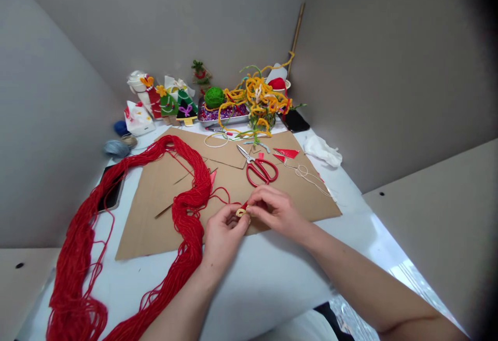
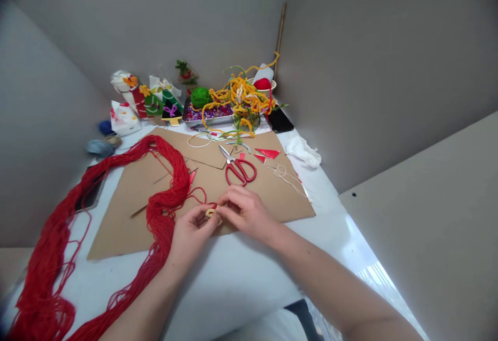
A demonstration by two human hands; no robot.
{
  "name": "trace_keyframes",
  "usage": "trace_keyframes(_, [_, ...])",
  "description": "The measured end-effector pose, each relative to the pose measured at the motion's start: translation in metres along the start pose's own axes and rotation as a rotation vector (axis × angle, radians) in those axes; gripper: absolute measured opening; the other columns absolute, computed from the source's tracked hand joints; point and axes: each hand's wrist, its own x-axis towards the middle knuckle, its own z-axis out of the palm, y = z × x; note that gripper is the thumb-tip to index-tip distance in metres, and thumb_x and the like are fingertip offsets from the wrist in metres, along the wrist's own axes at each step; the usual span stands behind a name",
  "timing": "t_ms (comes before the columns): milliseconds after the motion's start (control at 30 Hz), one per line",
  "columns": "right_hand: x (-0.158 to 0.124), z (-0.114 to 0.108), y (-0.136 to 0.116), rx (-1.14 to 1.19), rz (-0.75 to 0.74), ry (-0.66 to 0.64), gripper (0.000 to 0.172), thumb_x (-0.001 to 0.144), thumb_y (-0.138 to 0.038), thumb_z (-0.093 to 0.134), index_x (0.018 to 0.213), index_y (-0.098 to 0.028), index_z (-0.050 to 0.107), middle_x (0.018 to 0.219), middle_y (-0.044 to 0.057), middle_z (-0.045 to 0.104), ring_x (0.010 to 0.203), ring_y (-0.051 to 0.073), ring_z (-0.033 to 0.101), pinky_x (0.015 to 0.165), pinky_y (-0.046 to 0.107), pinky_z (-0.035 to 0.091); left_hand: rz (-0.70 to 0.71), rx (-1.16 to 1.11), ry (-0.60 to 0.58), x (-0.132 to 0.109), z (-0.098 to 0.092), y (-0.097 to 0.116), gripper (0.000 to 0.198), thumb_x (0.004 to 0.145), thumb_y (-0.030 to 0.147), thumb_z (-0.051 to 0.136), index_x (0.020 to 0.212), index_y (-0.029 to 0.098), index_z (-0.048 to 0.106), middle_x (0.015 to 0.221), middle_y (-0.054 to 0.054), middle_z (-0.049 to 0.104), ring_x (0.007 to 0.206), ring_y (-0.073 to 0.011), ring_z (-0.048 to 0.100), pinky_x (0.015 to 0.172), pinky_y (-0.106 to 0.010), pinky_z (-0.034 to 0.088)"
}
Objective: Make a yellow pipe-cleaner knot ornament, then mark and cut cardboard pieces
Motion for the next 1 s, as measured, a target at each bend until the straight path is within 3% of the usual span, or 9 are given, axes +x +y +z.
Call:
trace_keyframes(300, [-0.002, 0.009, 0.002, 0.224, 0.279, 0.073, 0.011, 0.082, -0.028, 0.060, 0.079, -0.018, 0.061, 0.073, 0.000, 0.062, 0.067, 0.012, 0.056, 0.062, 0.024, 0.046, 0.005, -0.096, 0.037, -0.003, 0.004, -0.004, 0.019, 0.070, 0.029, 0.070, 0.084, 0.016, 0.066, 0.078, -0.004, 0.069, 0.071, -0.0156, 0.064, 0.068, -0.024, 0.050])
trace_keyframes(433, [-0.002, 0.011, 0.002, 0.261, 0.311, 0.095, 0.015, 0.081, -0.032, 0.061, 0.077, -0.017, 0.060, 0.072, 0.001, 0.062, 0.066, 0.013, 0.056, 0.062, 0.024, 0.047, -0.014, -0.157, 0.031, -0.002, 0.006, -0.004, 0.020, 0.069, 0.029, 0.072, 0.082, 0.015, 0.066, 0.076, -0.003, 0.070, 0.070, -0.0148, 0.064, 0.068, -0.024, 0.051])
trace_keyframes(600, [0.000, 0.008, 0.007, 0.314, 0.310, 0.111, 0.022, 0.082, -0.036, 0.061, 0.096, -0.018, 0.059, 0.081, 0.002, 0.063, 0.072, 0.013, 0.057, 0.065, 0.024, 0.047, -0.132, -0.301, -0.003, 0.002, 0.002, 0.002, 0.027, 0.065, 0.032, 0.076, 0.080, 0.013, 0.066, 0.074, -0.004, 0.070, 0.068, -0.0132, 0.064, 0.070, -0.025, 0.052])
trace_keyframes(733, [0.001, 0.004, 0.009, 0.207, 0.320, 0.057, 0.020, 0.077, -0.036, 0.066, 0.083, -0.017, 0.060, 0.070, -0.001, 0.060, 0.062, 0.011, 0.052, 0.056, 0.022, 0.042, -0.153, -0.400, -0.022, 0.004, -0.001, 0.005, 0.027, 0.069, 0.030, 0.074, 0.087, 0.012, 0.066, 0.081, -0.005, 0.071, 0.073, -0.0134, 0.066, 0.076, -0.026, 0.053])
trace_keyframes(900, [0.004, -0.004, 0.005, 0.168, 0.366, 0.090, 0.018, 0.078, -0.034, 0.063, 0.074, -0.016, 0.062, 0.064, -0.002, 0.057, 0.056, 0.009, 0.048, 0.052, 0.021, 0.038, -0.126, -0.356, -0.003, 0.006, 0.001, -0.003, 0.031, 0.067, 0.028, 0.075, 0.094, 0.014, 0.066, 0.093, -0.008, 0.072, 0.084, -0.0181, 0.067, 0.082, -0.033, 0.053])
trace_keyframes(1000, [0.006, -0.009, 0.002, 0.212, 0.412, 0.140, 0.021, 0.076, -0.037, 0.064, 0.075, -0.016, 0.060, 0.062, -0.002, 0.055, 0.053, 0.009, 0.045, 0.048, 0.021, 0.037, -0.072, -0.211, 0.026, 0.003, 0.003, -0.005, 0.038, 0.064, 0.025, 0.076, 0.101, 0.019, 0.067, 0.096, -0.008, 0.071, 0.088, -0.0216, 0.067, 0.081, -0.035, 0.052])
